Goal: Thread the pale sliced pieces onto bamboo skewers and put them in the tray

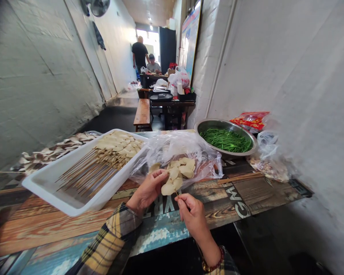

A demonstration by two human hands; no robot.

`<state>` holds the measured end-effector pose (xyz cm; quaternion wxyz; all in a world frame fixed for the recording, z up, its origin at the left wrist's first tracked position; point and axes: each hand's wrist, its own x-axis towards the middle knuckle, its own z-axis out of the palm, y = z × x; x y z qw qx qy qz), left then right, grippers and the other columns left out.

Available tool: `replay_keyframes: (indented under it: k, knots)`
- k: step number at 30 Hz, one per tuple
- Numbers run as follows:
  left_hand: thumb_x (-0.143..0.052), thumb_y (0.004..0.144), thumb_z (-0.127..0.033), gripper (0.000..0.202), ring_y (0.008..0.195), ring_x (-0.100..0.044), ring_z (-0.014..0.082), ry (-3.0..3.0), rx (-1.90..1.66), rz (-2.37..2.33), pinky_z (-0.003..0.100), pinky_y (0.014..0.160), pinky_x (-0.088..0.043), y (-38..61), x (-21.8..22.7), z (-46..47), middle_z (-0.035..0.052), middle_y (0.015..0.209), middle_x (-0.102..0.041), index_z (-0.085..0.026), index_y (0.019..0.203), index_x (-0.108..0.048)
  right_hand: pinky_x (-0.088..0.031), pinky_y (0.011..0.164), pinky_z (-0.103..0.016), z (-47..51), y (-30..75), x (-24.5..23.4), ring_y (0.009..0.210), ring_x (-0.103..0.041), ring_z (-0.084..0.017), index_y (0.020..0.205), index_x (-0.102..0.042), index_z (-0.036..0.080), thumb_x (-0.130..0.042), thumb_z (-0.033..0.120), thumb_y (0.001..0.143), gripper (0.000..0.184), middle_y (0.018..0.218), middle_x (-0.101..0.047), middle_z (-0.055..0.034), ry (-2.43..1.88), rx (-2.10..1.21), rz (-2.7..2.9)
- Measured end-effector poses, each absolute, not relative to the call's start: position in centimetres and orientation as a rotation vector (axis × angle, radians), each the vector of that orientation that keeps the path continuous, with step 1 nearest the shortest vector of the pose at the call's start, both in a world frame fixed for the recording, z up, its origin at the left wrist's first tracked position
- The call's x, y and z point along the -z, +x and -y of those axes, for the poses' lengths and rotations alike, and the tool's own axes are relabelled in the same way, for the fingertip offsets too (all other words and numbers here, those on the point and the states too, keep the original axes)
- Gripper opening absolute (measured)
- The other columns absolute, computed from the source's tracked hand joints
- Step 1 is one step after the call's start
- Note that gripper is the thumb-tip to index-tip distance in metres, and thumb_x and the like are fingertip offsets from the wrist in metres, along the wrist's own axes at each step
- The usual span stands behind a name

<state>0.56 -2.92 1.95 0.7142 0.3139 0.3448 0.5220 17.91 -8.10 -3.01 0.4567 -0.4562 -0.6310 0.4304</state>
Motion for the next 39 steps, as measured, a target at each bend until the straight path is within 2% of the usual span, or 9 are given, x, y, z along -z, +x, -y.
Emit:
replay_keyframes:
  k: [3,12,19,26,30,33,39]
  knots:
    - [-0.082,0.064,-0.035,0.033,0.064,-0.059,0.011,0.657,-1.143,-0.708,0.023,0.061,-0.046,0.7,-2.0,3.0,0.0014,0.074,-0.064,-0.013,0.083,-0.066,-0.035,0.043,-0.021,8.2,17.9,2.9,0.037,-0.041,-0.009,0.087,-0.067,0.015,-0.051,0.04,0.091,0.03,0.041,-0.046,0.0069,-1.119,-1.07,1.554]
    - [-0.083,0.061,-0.031,0.032,0.061,-0.059,0.0103,0.703,-1.138,-0.738,0.021,0.059,-0.045,1.1,-1.7,3.1,0.0014,0.072,-0.065,-0.013,0.079,-0.065,-0.036,0.044,-0.021,8.2,17.7,2.5,0.038,-0.043,-0.01,0.088,-0.067,0.014,-0.049,0.038,0.092,0.03,0.043,-0.045,0.0072,-1.162,-1.037,1.591]
    - [-0.085,0.057,-0.03,0.035,0.063,-0.061,0.0118,0.653,-1.188,-0.791,0.023,0.062,-0.048,1.6,-1.9,3.2,0.001,0.073,-0.065,-0.014,0.077,-0.06,-0.039,0.048,-0.022,8.3,17.6,2.6,0.04,-0.05,-0.011,0.089,-0.069,0.016,-0.049,0.036,0.093,0.028,0.045,-0.049,0.0056,-1.194,-0.888,1.668]
    - [-0.084,0.055,-0.029,0.039,0.062,-0.062,0.0121,0.641,-1.223,-0.846,0.023,0.062,-0.049,1.8,-2.0,3.3,0.001,0.075,-0.066,-0.015,0.084,-0.061,-0.041,0.048,-0.023,8.4,17.6,2.5,0.04,-0.05,-0.012,0.088,-0.07,0.017,-0.05,0.034,0.092,0.027,0.045,-0.051,0.0045,-1.202,-0.858,1.705]
    - [-0.083,0.056,-0.03,0.038,0.06,-0.06,0.0115,0.674,-1.237,-0.855,0.022,0.059,-0.048,1.9,-1.8,3.2,0.0005,0.074,-0.065,-0.015,0.082,-0.059,-0.042,0.049,-0.023,8.2,17.6,2.8,0.044,-0.051,-0.013,0.105,-0.067,0.015,-0.051,0.036,0.092,0.03,0.05,-0.052,0.0038,-1.208,-0.914,1.662]
    - [-0.083,0.056,-0.03,0.036,0.061,-0.06,0.0111,0.697,-1.226,-0.866,0.022,0.059,-0.047,1.9,-1.9,3.3,0.0005,0.074,-0.065,-0.015,0.08,-0.06,-0.042,0.048,-0.022,7.9,17.6,3.2,0.05,-0.052,-0.013,0.122,-0.06,0.013,-0.053,0.038,0.091,0.041,0.061,-0.056,0.002,-1.202,-0.958,1.591]
    - [-0.083,0.057,-0.03,0.034,0.061,-0.059,0.0108,0.742,-1.221,-0.874,0.022,0.061,-0.048,2.0,-2.2,3.7,0.0006,0.073,-0.065,-0.014,0.079,-0.062,-0.043,0.05,-0.02,7.8,17.4,3.5,0.055,-0.051,-0.011,0.124,-0.058,0.015,-0.055,0.037,0.089,0.041,0.073,-0.058,0.0005,-1.164,-0.987,1.478]
